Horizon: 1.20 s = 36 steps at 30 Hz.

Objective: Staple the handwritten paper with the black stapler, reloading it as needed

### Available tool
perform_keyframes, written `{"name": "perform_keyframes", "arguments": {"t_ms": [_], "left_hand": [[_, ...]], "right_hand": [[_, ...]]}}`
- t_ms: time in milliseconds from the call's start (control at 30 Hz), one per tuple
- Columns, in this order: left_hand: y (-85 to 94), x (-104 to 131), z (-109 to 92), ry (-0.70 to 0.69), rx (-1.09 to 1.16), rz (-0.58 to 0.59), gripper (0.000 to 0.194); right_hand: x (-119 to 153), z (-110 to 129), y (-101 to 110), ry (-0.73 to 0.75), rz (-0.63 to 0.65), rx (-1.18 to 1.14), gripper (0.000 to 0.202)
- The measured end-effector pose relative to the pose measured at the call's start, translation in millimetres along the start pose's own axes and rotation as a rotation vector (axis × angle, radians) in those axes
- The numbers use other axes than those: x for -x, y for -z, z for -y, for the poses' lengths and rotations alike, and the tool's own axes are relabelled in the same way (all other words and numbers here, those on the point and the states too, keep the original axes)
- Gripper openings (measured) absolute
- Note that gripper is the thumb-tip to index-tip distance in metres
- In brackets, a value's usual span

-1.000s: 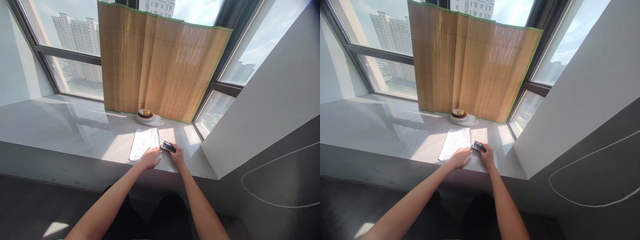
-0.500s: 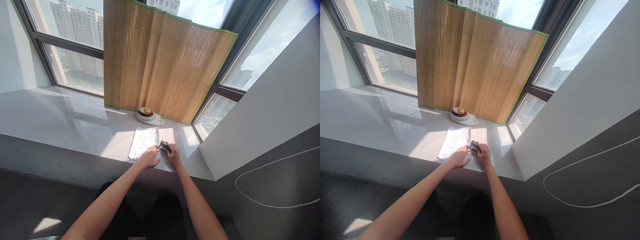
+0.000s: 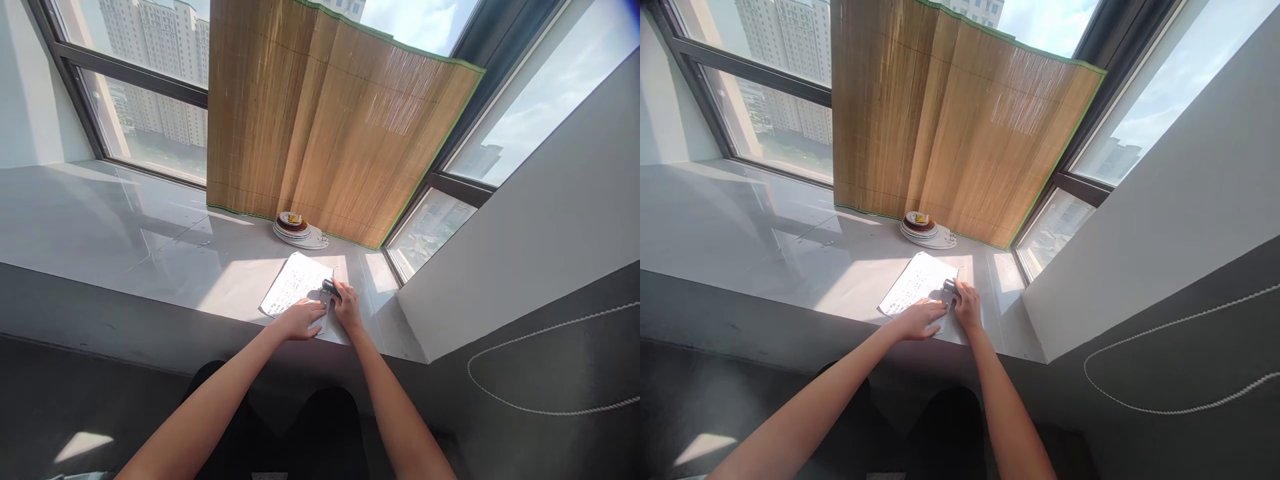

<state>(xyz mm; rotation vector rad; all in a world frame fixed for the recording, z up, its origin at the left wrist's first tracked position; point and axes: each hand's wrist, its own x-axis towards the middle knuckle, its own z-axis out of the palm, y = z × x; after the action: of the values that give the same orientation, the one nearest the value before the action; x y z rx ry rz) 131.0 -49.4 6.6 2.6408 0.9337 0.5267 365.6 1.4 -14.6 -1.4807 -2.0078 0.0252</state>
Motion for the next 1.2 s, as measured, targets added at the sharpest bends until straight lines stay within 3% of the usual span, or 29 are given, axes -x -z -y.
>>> {"name": "perform_keyframes", "arguments": {"t_ms": [133,367,467,600,733,967,1200], "left_hand": [[0.9,2,-1,0.017,0.024,-0.001,0.048],[-1.9,3,-1,0.113,-0.007,0.016,0.05],[-3.7,3,-5,0.148,-0.009,0.022,0.052],[-10.9,9,-25,0.194,-0.026,0.028,0.055],[-12.2,14,-43,0.202,-0.019,0.033,0.055],[0.2,11,-45,0.185,-0.017,0.106,0.052],[-5.4,10,-48,0.204,-0.038,0.088,0.055]], "right_hand": [[-32,-6,-3,-0.019,0.043,0.045,0.066],[-83,-31,-23,-0.134,-0.041,0.065,0.067],[-86,-37,-31,-0.148,-0.08,0.069,0.073],[-86,-40,-34,-0.087,-0.024,0.071,0.081],[-89,-41,-34,-0.08,0.008,0.074,0.076],[-90,-41,-37,-0.055,-0.019,0.055,0.066],[-88,-36,-31,-0.076,0.01,0.097,0.07]]}}
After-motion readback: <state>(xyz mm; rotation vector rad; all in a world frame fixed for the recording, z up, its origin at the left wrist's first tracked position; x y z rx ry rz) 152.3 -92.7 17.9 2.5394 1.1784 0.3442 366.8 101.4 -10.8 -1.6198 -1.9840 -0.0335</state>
